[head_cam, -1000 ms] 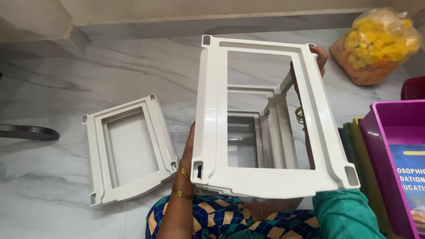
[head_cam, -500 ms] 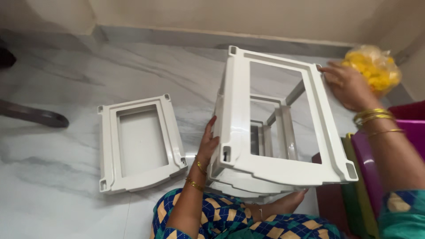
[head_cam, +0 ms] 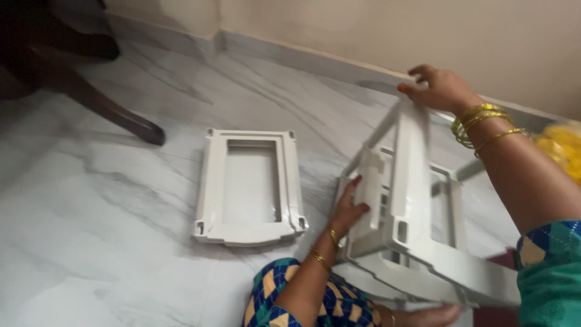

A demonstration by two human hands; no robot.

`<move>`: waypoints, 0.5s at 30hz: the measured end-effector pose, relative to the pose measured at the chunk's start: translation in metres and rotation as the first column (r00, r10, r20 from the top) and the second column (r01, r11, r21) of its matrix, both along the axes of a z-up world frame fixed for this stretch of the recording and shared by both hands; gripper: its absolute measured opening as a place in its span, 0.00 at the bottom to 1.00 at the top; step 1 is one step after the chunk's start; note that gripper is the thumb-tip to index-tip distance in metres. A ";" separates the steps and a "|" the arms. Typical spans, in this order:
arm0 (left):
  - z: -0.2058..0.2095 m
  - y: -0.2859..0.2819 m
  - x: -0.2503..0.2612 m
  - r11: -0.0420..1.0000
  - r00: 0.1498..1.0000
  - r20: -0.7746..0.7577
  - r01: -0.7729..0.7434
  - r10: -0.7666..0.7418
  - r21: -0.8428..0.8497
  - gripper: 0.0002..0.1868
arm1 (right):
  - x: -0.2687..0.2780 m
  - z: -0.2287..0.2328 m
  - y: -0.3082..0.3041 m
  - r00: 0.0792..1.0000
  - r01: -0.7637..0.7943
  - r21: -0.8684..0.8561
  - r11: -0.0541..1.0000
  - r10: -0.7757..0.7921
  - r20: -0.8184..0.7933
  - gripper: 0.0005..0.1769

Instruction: The person assembles a white plastic stool by inserting four legs into a frame and then attaching a second frame on top. The person handles the components by hand, aligning and pressing them together to form a complete stool.

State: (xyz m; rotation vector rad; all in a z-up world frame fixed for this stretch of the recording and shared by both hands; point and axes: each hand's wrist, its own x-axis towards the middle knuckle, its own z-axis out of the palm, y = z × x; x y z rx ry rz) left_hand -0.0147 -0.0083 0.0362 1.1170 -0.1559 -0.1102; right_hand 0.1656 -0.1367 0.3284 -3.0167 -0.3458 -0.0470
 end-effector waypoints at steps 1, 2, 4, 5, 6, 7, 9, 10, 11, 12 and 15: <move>-0.003 0.001 0.001 1.000 1.000 0.002 -0.001 0.001 -0.026 0.49 | 0.009 -0.004 0.008 0.999 0.024 -0.070 0.997 -0.027 -0.043 0.38; -0.005 0.001 0.003 0.999 1.000 0.004 -0.002 0.003 -0.052 0.49 | 0.019 -0.007 0.014 0.995 0.046 -0.141 0.989 -0.058 -0.082 0.38; -0.010 -0.002 0.002 0.994 0.999 -0.023 0.025 -0.028 -0.107 0.48 | 0.032 -0.018 0.010 0.984 0.071 -0.154 0.985 -0.095 -0.151 0.32; -0.012 -0.003 0.003 0.990 0.998 -0.044 0.042 -0.049 -0.132 0.49 | 0.039 -0.023 0.006 0.976 0.089 -0.161 0.983 -0.119 -0.183 0.30; -0.013 -0.003 0.003 0.986 0.995 -0.065 0.059 -0.070 -0.158 0.49 | 0.045 -0.028 0.000 0.978 0.078 -0.156 0.985 -0.106 -0.181 0.28; -0.013 -0.004 0.004 0.985 0.996 -0.062 0.055 -0.066 -0.166 0.48 | 0.051 -0.032 -0.004 0.980 0.065 -0.153 0.986 -0.092 -0.179 0.26; -0.012 -0.003 0.005 0.983 0.997 -0.056 0.046 -0.057 -0.179 0.48 | 0.062 -0.040 -0.011 0.983 0.038 -0.140 0.989 -0.063 -0.174 0.23; -0.012 -0.002 0.004 0.989 0.998 -0.050 0.028 -0.035 -0.147 0.48 | 0.066 -0.044 -0.014 0.984 0.026 -0.131 0.991 -0.048 -0.171 0.23; -0.011 -0.002 0.004 0.994 0.999 -0.042 0.012 -0.017 -0.112 0.48 | 0.068 -0.047 -0.016 0.985 0.017 -0.120 0.993 -0.037 -0.167 0.22; -0.011 -0.002 0.003 0.997 0.999 -0.034 -0.003 0.000 -0.078 0.48 | 0.069 -0.050 -0.018 0.987 0.014 -0.115 0.993 -0.033 -0.160 0.22; -0.010 -0.002 0.003 0.995 0.999 -0.039 -0.001 -0.003 -0.097 0.48 | 0.067 -0.052 -0.015 0.991 0.020 -0.119 0.993 -0.036 -0.132 0.23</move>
